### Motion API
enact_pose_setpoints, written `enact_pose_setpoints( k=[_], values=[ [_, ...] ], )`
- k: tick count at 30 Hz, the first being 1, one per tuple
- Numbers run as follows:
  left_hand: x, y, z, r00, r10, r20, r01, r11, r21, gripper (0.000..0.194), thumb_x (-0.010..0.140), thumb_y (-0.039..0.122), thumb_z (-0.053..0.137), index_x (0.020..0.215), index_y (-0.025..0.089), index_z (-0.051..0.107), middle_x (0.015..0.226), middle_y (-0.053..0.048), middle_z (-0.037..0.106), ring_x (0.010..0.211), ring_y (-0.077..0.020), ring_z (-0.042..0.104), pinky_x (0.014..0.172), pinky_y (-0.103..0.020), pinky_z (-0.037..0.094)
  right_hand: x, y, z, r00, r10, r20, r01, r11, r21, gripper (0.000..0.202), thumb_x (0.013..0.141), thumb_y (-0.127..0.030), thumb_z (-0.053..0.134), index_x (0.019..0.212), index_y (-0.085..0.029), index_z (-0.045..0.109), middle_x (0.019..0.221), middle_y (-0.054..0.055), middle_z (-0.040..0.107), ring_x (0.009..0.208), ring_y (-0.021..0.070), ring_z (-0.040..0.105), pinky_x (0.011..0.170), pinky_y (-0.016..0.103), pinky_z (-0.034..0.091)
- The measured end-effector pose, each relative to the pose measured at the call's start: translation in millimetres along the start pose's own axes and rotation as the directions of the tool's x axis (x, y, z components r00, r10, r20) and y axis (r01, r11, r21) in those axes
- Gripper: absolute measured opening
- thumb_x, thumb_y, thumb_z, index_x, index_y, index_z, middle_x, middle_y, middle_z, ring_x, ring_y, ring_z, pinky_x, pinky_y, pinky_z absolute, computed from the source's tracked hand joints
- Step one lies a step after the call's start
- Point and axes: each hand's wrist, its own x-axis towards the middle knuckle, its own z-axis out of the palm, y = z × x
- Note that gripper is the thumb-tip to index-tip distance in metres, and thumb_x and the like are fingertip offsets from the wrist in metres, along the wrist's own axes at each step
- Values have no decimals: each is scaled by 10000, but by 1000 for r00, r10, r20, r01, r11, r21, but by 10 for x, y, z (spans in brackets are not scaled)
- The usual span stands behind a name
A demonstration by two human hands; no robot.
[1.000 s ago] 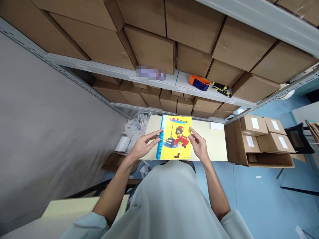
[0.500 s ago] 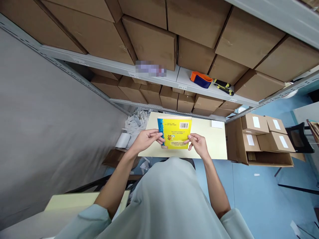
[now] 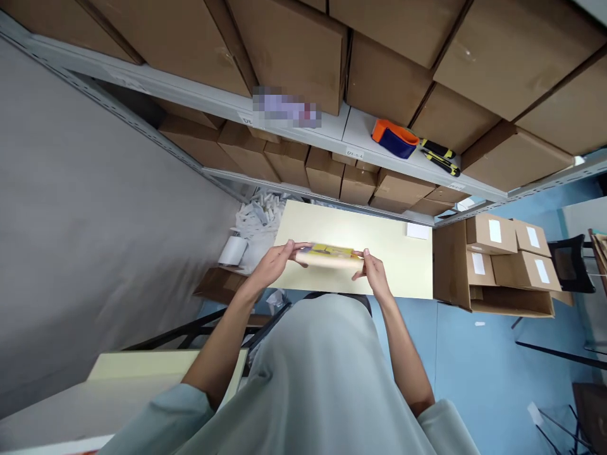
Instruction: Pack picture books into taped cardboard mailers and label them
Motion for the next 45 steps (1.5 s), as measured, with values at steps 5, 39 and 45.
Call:
enact_pose_setpoints(
  k=[5, 39, 45],
  values=[
    [46, -517, -38, 1000, -27, -4, 26, 999, -27, 562, 818, 537, 791, 1255, 184, 802, 1229, -120, 830, 1034, -268, 806, 923, -366, 663, 312, 482, 266, 994, -5, 112, 2, 1000, 29, 736, 785, -597, 860, 1403, -235, 693, 1189, 92, 837, 1012, 249, 795, 866, 364, 631],
    [233, -2017, -221, 777, -253, -577, 76, 947, -313, 286, 900, 494, 762, 968, 219, 802, 1131, -95, 844, 1129, -265, 777, 1101, -431, 594, 1340, 843, 928, 976, 102, 192, -58, 973, -223, 490, 859, -615, 789, 1176, -241, 795, 1252, 131, 831, 1133, 306, 797, 1109, 531, 571],
    [-52, -2037, 121, 713, -362, -601, 122, 908, -402, 293, 865, 515, 788, 904, 226, 815, 1041, -88, 855, 1060, -279, 791, 1041, -438, 616, 1122, 740, 863, 944, 231, 237, -164, 948, -272, 487, 844, -638, 826, 1156, -264, 802, 1215, 110, 840, 1116, 303, 800, 1090, 531, 573]
  ],
)
